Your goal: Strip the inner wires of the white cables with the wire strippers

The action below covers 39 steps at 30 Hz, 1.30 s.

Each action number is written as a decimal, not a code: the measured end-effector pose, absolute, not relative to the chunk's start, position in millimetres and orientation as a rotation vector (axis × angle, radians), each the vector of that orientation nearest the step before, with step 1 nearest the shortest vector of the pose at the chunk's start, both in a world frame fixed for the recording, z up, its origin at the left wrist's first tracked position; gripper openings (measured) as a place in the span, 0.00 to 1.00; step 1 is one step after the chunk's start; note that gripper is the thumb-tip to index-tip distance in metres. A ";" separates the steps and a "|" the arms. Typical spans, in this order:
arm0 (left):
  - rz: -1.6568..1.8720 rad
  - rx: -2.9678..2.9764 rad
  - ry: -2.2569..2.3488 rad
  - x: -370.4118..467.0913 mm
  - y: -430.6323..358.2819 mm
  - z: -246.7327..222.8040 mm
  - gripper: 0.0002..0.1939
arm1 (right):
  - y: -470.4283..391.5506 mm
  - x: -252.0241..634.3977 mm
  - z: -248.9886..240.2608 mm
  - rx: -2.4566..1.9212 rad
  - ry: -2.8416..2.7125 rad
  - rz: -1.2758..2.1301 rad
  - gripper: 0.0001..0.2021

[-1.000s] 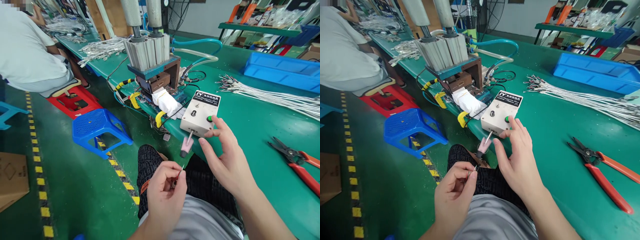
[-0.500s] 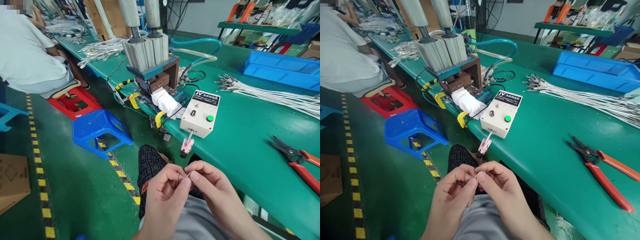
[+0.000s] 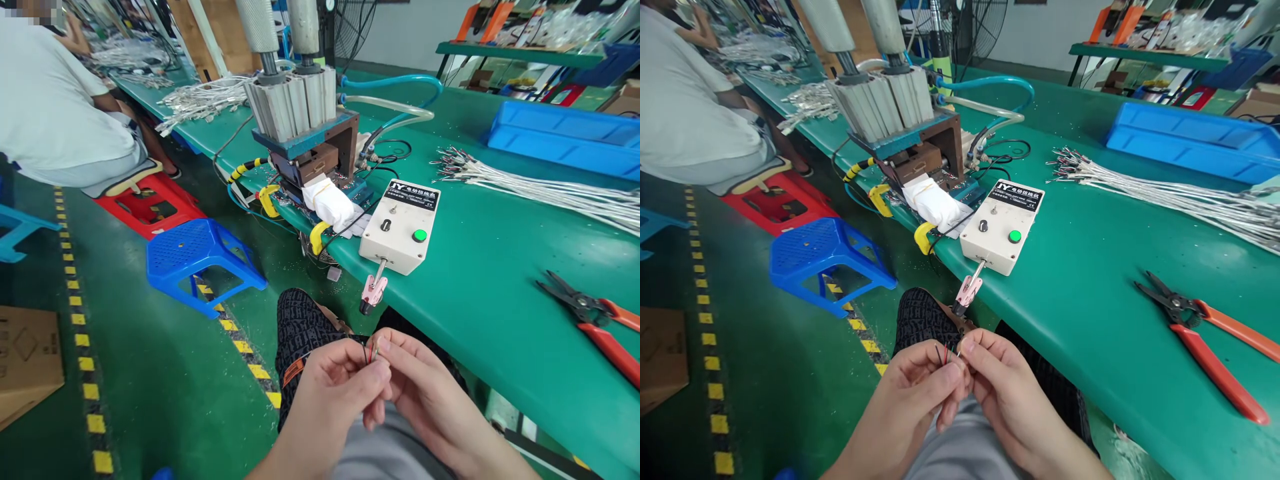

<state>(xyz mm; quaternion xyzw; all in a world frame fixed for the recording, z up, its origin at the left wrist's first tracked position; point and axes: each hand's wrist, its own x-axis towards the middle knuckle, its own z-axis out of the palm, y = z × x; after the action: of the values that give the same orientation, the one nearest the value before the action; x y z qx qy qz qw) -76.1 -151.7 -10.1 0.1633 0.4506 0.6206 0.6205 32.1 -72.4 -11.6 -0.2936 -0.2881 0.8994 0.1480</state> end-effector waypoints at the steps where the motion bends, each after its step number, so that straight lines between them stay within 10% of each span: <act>1: 1.408 0.367 1.023 -76.9 -152.2 -10.5 0.14 | -72.1 33.7 -13.0 -0.870 -0.882 2.570 0.14; 7: 1.418 0.372 1.171 -77.9 -152.1 -7.5 0.16 | -76.2 41.8 -11.2 -1.045 -1.387 1.794 0.12; 15: 1.399 0.422 1.276 -77.4 -150.1 -9.6 0.16 | -73.0 29.2 5.8 -0.767 -1.187 2.326 0.08; 39: 1.637 0.311 1.335 -81.3 -136.4 -34.8 0.17 | -48.7 -27.9 -6.2 -0.853 -0.206 2.376 0.19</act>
<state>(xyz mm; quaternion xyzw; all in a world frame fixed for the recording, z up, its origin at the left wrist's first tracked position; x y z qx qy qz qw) -81.3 -136.4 -34.8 0.1275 0.5476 0.6717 0.4824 -27.9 -48.7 -6.2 -0.3212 -0.0777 0.8950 0.2996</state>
